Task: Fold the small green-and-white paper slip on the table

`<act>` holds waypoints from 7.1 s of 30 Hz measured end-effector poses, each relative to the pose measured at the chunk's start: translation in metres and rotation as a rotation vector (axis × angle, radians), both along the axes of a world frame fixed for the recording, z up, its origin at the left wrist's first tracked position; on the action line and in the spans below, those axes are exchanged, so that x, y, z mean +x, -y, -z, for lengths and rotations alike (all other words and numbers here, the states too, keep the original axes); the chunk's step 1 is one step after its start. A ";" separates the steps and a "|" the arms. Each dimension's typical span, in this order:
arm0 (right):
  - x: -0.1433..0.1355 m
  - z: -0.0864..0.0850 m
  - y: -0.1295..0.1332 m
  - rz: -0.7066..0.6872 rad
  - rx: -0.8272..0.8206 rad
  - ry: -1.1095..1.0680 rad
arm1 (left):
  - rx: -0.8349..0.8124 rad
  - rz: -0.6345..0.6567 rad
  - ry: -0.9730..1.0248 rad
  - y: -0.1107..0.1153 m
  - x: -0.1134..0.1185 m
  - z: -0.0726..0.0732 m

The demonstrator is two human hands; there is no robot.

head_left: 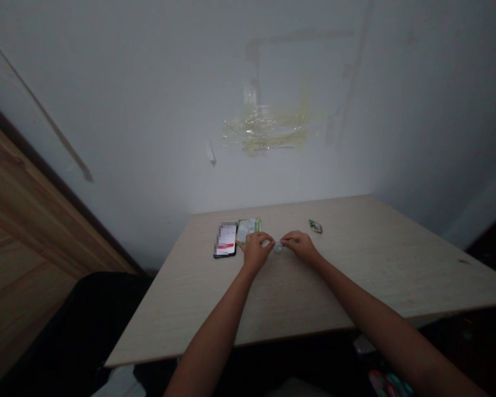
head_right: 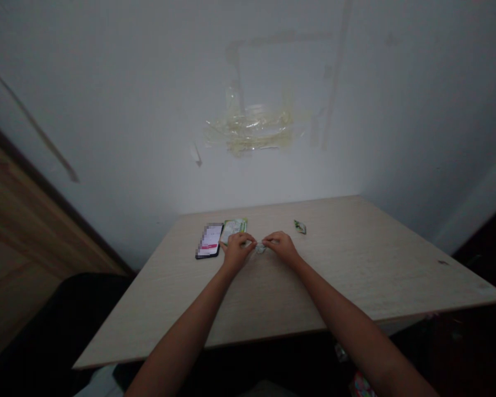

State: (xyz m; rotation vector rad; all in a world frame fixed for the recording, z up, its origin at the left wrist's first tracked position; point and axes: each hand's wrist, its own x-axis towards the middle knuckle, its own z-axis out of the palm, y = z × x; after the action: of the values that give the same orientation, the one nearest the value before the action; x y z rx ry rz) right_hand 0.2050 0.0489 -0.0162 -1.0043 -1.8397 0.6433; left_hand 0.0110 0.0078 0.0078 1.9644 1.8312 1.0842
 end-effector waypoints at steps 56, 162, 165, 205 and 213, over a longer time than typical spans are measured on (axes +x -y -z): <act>0.007 0.011 -0.005 0.135 -0.058 0.097 | 0.006 -0.008 -0.234 0.002 -0.005 0.004; 0.003 -0.004 0.005 -0.101 0.184 0.395 | -0.075 -0.083 -0.332 -0.009 0.000 0.012; 0.003 -0.003 0.003 -0.143 0.223 0.435 | -0.062 -0.089 -0.326 -0.010 0.000 0.013; 0.008 0.005 -0.008 -0.143 0.115 0.464 | -0.103 0.082 -0.407 -0.026 0.000 -0.003; 0.008 0.003 -0.007 -0.151 0.122 0.456 | -0.153 0.097 -0.448 -0.024 -0.003 -0.004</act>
State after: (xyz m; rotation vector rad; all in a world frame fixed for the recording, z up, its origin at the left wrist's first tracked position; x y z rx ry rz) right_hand 0.2135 0.0556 -0.0192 -0.9934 -2.3412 0.4029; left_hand 0.0083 0.0313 0.0116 2.3073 1.9267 0.4812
